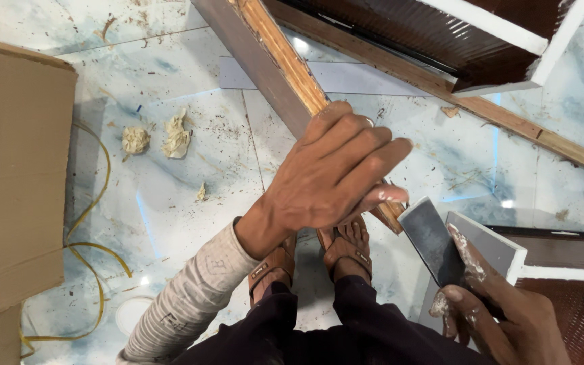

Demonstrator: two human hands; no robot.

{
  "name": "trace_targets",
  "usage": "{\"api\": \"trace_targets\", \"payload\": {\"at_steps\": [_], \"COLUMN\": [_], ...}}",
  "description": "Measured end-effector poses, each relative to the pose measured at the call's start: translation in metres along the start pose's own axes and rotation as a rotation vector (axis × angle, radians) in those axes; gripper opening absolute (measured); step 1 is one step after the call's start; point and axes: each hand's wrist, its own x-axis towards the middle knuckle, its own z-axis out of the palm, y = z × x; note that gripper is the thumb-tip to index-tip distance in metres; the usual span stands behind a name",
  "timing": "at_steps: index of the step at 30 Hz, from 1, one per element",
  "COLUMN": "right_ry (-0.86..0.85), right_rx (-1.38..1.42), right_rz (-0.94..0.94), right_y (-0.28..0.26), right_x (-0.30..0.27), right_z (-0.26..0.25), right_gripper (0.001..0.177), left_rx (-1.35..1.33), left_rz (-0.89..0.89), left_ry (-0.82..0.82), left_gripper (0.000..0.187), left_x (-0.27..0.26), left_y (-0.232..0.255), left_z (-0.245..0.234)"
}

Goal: The person chisels the edge of a wood panel and a thin wooden strip, using a chisel to scrape and carve away material.

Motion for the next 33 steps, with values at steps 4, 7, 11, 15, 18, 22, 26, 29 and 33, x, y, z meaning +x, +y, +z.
{"api": "trace_targets", "payload": {"at_steps": [4,7,11,15,18,22,26,29,33], "right_ry": [-0.044,-0.021,0.025,0.116,0.069,0.072,0.068,0.122,0.102], "right_rx": [-0.204,-0.238,-0.258,-0.110,-0.129,-0.150,-0.182,-0.125,-0.269], "right_rz": [0.219,0.213,0.355,0.095,0.239,0.180,0.420,0.187,0.347], "right_y": [-0.016,-0.018,-0.014,-0.004,0.004,0.006,-0.012,-0.027,-0.042], "right_x": [-0.003,-0.010,-0.009,-0.012,-0.014,-0.012,-0.007,-0.008,-0.004], "right_z": [-0.008,-0.011,-0.011,-0.008,-0.008,-0.008,-0.007,-0.006,-0.009], "right_gripper": [0.067,0.068,0.082,0.077,0.070,0.075,0.069,0.069,0.067], "left_rx": [0.078,0.336,0.397,0.276,0.294,0.303,0.270,0.263,0.258], "left_rz": [0.062,0.170,0.252,0.263,0.289,0.278,0.265,0.267,0.243], "left_ry": [-0.016,0.068,0.056,0.025,0.057,0.106,0.155,0.171,0.170], "left_gripper": [0.055,0.062,0.052,0.047,0.044,0.036,0.031,0.028,0.025], "left_x": [0.006,0.027,0.043,0.056,0.058,0.054,0.054,0.054,0.053], "left_y": [-0.021,-0.048,-0.081,-0.084,-0.086,-0.089,-0.087,-0.088,-0.086], "left_z": [0.002,-0.006,-0.043,-0.041,-0.042,-0.035,-0.032,-0.032,-0.031]}}
